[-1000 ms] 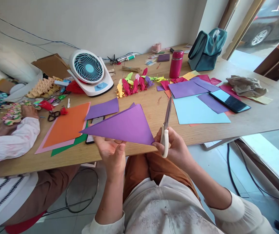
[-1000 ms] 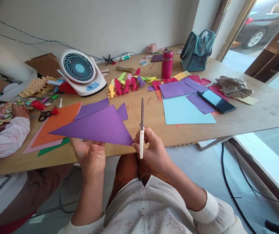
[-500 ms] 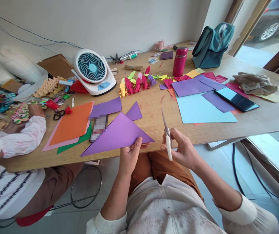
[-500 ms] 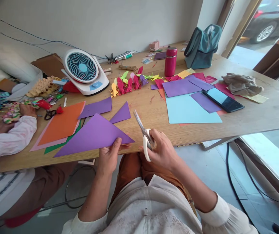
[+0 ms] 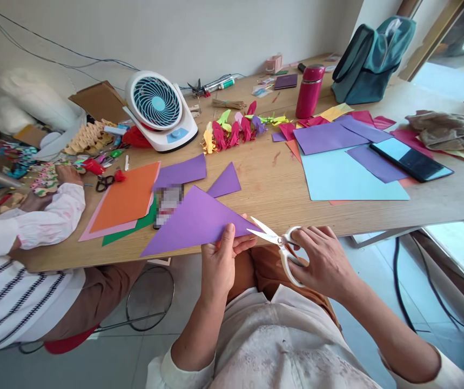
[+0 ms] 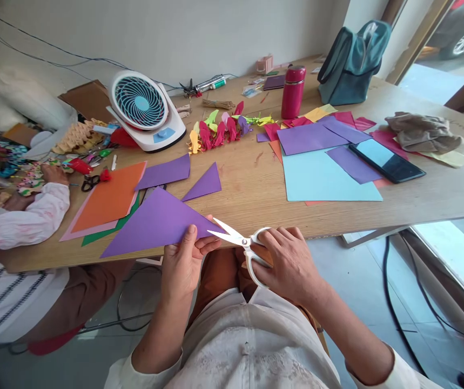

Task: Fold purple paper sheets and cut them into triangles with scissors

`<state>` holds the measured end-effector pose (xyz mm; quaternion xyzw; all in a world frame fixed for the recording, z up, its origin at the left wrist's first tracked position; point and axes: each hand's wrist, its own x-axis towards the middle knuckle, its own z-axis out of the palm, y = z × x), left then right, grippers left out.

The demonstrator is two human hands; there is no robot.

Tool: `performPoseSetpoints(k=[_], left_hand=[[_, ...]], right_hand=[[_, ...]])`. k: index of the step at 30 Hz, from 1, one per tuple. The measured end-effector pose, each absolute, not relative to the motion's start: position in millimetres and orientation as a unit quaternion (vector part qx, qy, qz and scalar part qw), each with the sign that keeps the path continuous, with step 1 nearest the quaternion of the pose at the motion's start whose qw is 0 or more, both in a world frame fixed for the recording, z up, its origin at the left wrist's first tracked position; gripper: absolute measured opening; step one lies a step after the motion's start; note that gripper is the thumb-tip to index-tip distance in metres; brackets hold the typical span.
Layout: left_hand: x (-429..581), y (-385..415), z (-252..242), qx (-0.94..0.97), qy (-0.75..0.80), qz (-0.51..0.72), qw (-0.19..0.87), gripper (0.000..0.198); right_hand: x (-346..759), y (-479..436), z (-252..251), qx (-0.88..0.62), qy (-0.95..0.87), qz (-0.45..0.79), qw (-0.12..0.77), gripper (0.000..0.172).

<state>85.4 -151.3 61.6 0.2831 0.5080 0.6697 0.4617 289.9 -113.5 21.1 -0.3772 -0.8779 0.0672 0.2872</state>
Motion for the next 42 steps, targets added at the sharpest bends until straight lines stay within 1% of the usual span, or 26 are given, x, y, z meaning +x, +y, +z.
performPoseSetpoints(k=[10, 15, 23, 28, 42], left_hand=[[84, -156, 60, 0.301, 0.519, 0.66, 0.452, 0.038], [82, -156, 61, 0.303, 0.515, 0.664, 0.45, 0.037], [79, -156, 60, 0.313, 0.502, 0.665, 0.455, 0.032], [79, -156, 61, 0.312, 0.508, 0.663, 0.453, 0.033], [78, -157, 65, 0.308, 0.509, 0.663, 0.454, 0.035]], right_hand=[[288, -114, 26, -0.38, -0.88, 0.098, 0.266, 0.016], [287, -114, 29, -0.372, -0.881, 0.097, 0.276, 0.021], [287, -114, 32, -0.362, -0.884, 0.094, 0.282, 0.017], [287, -114, 34, -0.355, -0.882, 0.097, 0.294, 0.013], [287, -117, 35, -0.347, -0.887, 0.095, 0.288, 0.017]])
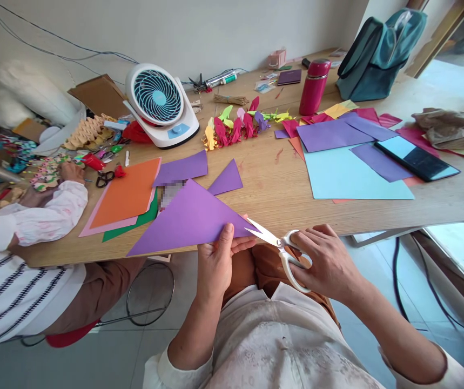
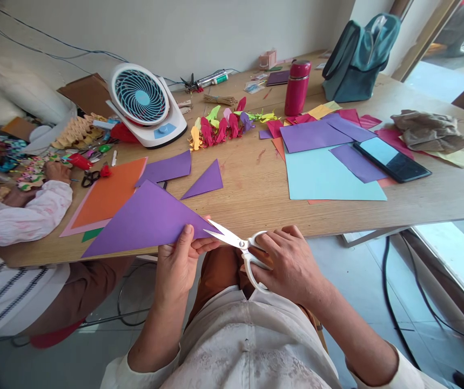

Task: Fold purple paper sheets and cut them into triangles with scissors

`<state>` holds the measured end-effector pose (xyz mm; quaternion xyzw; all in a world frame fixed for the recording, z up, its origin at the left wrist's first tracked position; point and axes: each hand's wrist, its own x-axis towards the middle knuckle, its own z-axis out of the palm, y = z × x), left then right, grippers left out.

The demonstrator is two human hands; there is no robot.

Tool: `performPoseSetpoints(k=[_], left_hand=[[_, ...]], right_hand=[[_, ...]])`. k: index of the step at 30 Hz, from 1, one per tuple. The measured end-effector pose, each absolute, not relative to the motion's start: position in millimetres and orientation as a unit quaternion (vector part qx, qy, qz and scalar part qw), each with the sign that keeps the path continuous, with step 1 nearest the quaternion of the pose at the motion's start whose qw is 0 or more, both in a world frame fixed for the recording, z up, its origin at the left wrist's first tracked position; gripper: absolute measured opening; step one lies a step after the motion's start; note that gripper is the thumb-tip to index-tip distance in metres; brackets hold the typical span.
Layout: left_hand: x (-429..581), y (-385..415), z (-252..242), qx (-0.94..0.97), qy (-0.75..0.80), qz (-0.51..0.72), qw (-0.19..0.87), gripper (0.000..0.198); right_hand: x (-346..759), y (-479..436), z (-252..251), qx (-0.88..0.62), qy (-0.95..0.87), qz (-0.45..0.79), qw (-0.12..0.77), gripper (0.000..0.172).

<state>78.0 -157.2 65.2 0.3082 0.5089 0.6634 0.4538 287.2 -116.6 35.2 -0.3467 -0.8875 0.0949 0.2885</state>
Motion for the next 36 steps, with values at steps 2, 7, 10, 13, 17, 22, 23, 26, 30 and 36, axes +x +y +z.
performPoseSetpoints(k=[2, 7, 10, 13, 17, 22, 23, 26, 30, 36], left_hand=[[77.5, -157.2, 65.3, 0.309, 0.507, 0.663, 0.457, 0.034], [76.8, -158.8, 65.0, 0.309, 0.507, 0.664, 0.455, 0.034], [76.8, -159.6, 65.4, 0.309, 0.512, 0.663, 0.451, 0.035], [77.0, -159.8, 66.3, 0.308, 0.511, 0.662, 0.454, 0.033], [76.9, -160.2, 67.5, 0.306, 0.505, 0.664, 0.459, 0.031], [76.7, -159.7, 67.4, 0.306, 0.506, 0.66, 0.463, 0.029], [76.7, -159.6, 67.2, 0.305, 0.507, 0.661, 0.462, 0.029], [76.6, -160.0, 66.8, 0.305, 0.505, 0.663, 0.461, 0.027], [76.5, -161.3, 66.5, 0.306, 0.503, 0.665, 0.459, 0.026], [75.9, -160.9, 64.6, 0.31, 0.504, 0.668, 0.45, 0.026]], right_hand=[[287.2, -116.9, 35.6, -0.342, -0.889, 0.097, 0.289, 0.017], [287.4, -117.3, 35.4, -0.34, -0.888, 0.1, 0.293, 0.019], [287.9, -117.4, 34.8, -0.337, -0.888, 0.103, 0.295, 0.017], [288.6, -117.4, 34.6, -0.331, -0.889, 0.106, 0.299, 0.016], [289.7, -117.5, 34.8, -0.33, -0.889, 0.11, 0.297, 0.016], [290.5, -117.2, 33.5, -0.327, -0.889, 0.103, 0.303, 0.018], [290.6, -117.1, 33.2, -0.327, -0.889, 0.1, 0.305, 0.019], [290.7, -116.6, 32.7, -0.325, -0.888, 0.088, 0.312, 0.017], [291.1, -116.2, 33.3, -0.321, -0.887, 0.075, 0.323, 0.014], [291.8, -116.4, 33.9, -0.319, -0.888, 0.061, 0.325, 0.013]])
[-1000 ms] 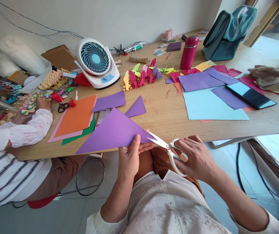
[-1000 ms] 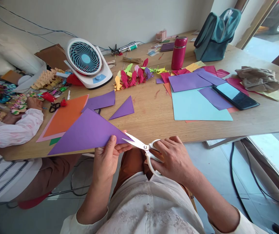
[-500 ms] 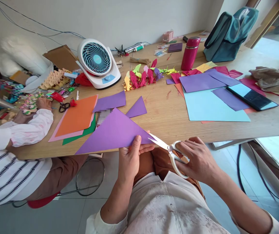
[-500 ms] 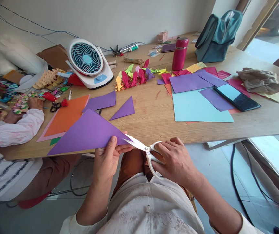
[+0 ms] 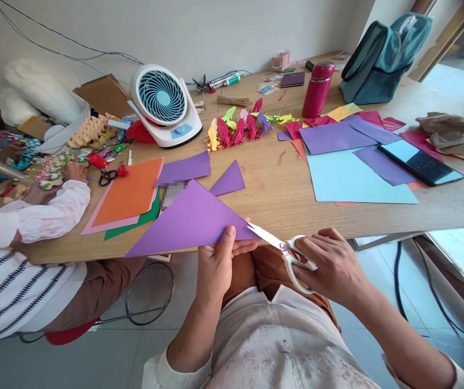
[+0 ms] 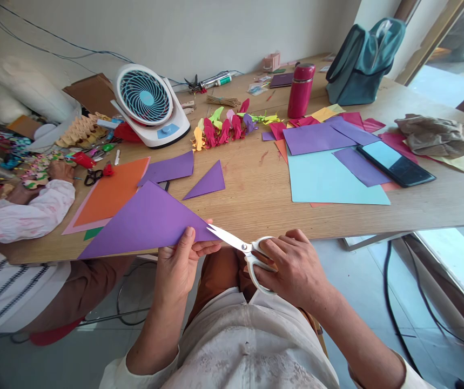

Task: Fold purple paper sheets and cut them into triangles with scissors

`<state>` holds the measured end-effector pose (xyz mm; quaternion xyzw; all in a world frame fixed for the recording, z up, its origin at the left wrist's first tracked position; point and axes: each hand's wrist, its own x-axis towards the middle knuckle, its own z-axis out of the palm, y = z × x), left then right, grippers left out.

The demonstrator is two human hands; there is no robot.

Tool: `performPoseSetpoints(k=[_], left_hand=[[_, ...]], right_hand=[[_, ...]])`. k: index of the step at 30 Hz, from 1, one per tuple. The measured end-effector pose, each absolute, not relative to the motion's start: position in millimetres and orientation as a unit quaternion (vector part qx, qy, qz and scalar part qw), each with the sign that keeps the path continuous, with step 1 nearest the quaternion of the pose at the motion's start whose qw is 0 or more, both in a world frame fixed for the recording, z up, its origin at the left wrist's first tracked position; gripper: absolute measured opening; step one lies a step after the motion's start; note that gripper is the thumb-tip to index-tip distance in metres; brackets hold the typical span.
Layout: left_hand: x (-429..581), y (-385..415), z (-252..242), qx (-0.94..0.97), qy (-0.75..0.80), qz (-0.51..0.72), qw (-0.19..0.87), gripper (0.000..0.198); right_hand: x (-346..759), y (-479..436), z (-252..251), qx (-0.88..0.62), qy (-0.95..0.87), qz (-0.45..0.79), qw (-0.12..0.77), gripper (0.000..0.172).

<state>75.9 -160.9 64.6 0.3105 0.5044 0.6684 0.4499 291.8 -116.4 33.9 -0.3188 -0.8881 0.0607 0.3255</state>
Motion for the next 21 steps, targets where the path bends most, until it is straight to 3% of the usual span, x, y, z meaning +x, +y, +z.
performPoseSetpoints(k=[21], left_hand=[[77.4, -163.5, 65.3, 0.319, 0.518, 0.653, 0.451, 0.034]], right_hand=[[287.1, -118.1, 43.9, -0.347, -0.885, 0.003, 0.311, 0.009]])
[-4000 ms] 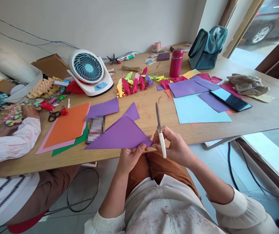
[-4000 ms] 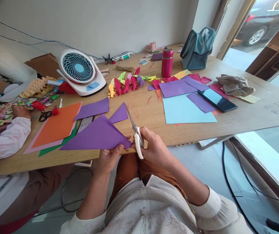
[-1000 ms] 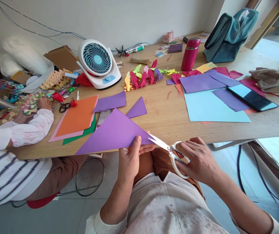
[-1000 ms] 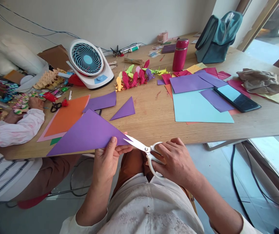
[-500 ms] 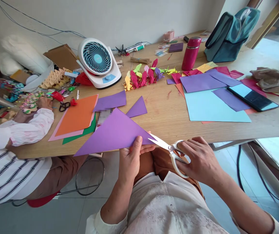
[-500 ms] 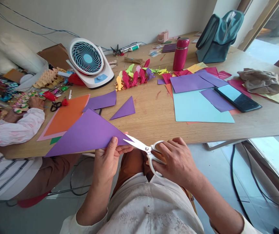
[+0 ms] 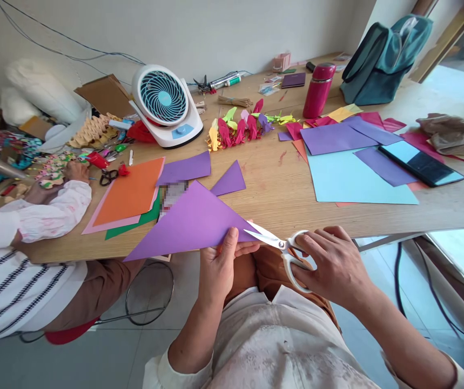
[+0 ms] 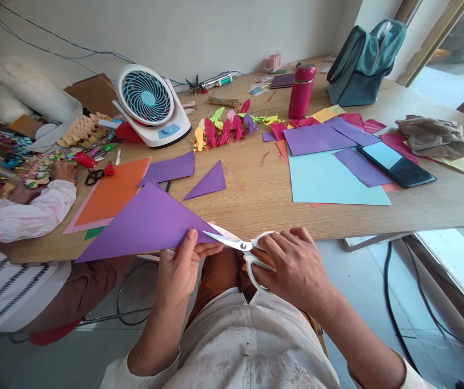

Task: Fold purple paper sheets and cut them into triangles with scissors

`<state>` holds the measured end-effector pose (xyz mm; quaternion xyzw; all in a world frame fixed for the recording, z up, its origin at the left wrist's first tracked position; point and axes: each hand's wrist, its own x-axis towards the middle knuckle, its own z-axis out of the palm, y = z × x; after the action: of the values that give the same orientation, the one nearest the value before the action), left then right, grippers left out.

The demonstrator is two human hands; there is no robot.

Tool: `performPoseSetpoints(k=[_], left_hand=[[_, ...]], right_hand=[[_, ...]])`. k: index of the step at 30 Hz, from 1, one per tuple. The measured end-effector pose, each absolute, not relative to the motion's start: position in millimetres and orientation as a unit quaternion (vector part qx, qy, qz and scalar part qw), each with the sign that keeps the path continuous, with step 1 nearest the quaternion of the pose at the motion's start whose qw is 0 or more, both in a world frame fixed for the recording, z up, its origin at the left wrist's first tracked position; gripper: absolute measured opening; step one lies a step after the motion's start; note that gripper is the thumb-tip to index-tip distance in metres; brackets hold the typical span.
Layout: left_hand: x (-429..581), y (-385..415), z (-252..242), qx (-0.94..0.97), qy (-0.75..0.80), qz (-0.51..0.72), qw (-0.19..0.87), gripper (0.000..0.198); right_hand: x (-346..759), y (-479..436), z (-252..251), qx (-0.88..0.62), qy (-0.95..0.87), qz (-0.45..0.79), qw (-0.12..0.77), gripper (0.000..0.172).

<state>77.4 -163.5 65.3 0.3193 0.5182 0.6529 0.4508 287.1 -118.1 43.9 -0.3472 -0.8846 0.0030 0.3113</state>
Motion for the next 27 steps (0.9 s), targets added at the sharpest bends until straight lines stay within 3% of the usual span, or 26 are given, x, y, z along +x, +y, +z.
performPoseSetpoints(k=[27], left_hand=[[79.9, -165.5, 68.1, 0.289, 0.508, 0.667, 0.461, 0.031]], right_hand=[[286.9, -119.1, 45.1, -0.342, -0.881, -0.023, 0.325, 0.013]])
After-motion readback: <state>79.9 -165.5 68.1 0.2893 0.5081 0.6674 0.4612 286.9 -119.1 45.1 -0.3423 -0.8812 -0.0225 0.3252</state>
